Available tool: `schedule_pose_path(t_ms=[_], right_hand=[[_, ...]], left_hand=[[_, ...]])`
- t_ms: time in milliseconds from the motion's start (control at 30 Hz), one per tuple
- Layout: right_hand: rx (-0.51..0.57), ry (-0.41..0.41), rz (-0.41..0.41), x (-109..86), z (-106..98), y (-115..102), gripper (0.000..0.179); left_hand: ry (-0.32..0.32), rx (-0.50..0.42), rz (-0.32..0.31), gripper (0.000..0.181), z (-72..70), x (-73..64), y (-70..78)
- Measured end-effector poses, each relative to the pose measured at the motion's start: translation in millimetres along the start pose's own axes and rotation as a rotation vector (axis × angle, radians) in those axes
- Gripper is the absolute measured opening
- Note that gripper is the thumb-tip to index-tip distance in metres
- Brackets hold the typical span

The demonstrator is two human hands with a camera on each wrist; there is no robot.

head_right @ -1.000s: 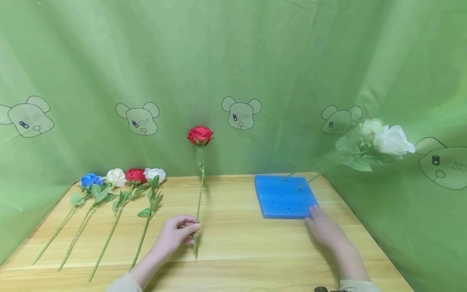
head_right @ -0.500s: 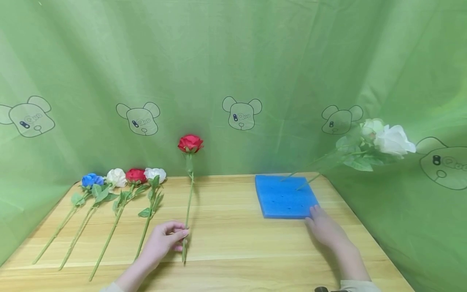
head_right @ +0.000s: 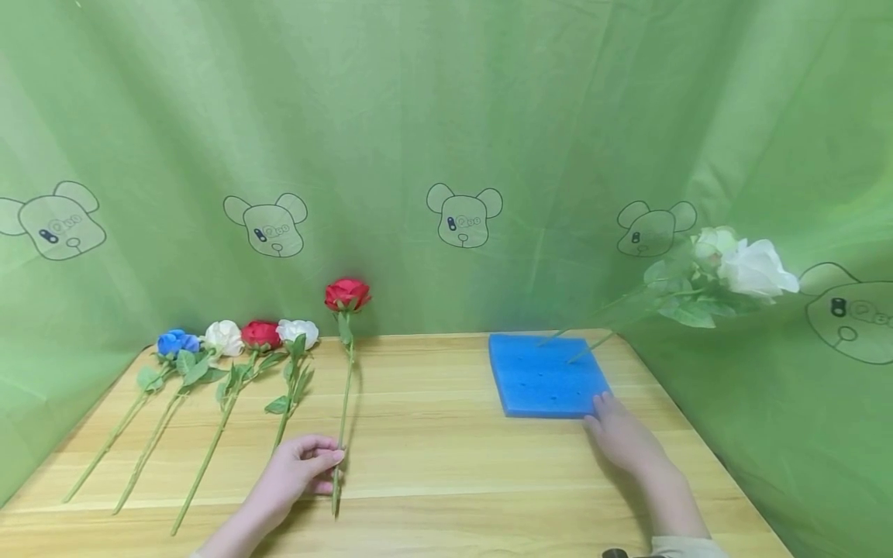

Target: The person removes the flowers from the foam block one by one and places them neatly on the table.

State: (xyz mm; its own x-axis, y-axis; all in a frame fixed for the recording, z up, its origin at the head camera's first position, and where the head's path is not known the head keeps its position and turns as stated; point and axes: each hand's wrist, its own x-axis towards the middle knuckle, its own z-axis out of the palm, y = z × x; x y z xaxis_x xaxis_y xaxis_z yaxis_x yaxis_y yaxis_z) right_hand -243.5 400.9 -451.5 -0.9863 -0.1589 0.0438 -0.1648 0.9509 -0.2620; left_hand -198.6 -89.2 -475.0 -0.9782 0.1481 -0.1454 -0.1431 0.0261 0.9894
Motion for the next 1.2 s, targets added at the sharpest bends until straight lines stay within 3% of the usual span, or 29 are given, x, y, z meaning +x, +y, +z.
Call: schedule_pose_path(t_ms=[233,567,867,1200], right_hand=[[-0.001,0.009,-0.005,0.6,2.7,1.9,0.058],[0.002,0.002,0.001,0.0,1.9,1.3,0.058],[0.002,0.005,0.0,-1.7,-1.0,-3.4,0.057],[-0.007,0.009,-0.001,-2.6,-1.4,-4.3,0.056]], left_hand=[[-0.038,-0.048,-0.064,0.037,-10.9,-3.7,-3.3],[-0.065,-0.069,-0.114,0.036,-16.1,-4.4,-3.4],[-0.075,-0.011,-0.123,0.048,-20.4,-5.0,1.8],[-0.128,0.043,-0.145,0.052,-25.1,-9.1,7.1]])
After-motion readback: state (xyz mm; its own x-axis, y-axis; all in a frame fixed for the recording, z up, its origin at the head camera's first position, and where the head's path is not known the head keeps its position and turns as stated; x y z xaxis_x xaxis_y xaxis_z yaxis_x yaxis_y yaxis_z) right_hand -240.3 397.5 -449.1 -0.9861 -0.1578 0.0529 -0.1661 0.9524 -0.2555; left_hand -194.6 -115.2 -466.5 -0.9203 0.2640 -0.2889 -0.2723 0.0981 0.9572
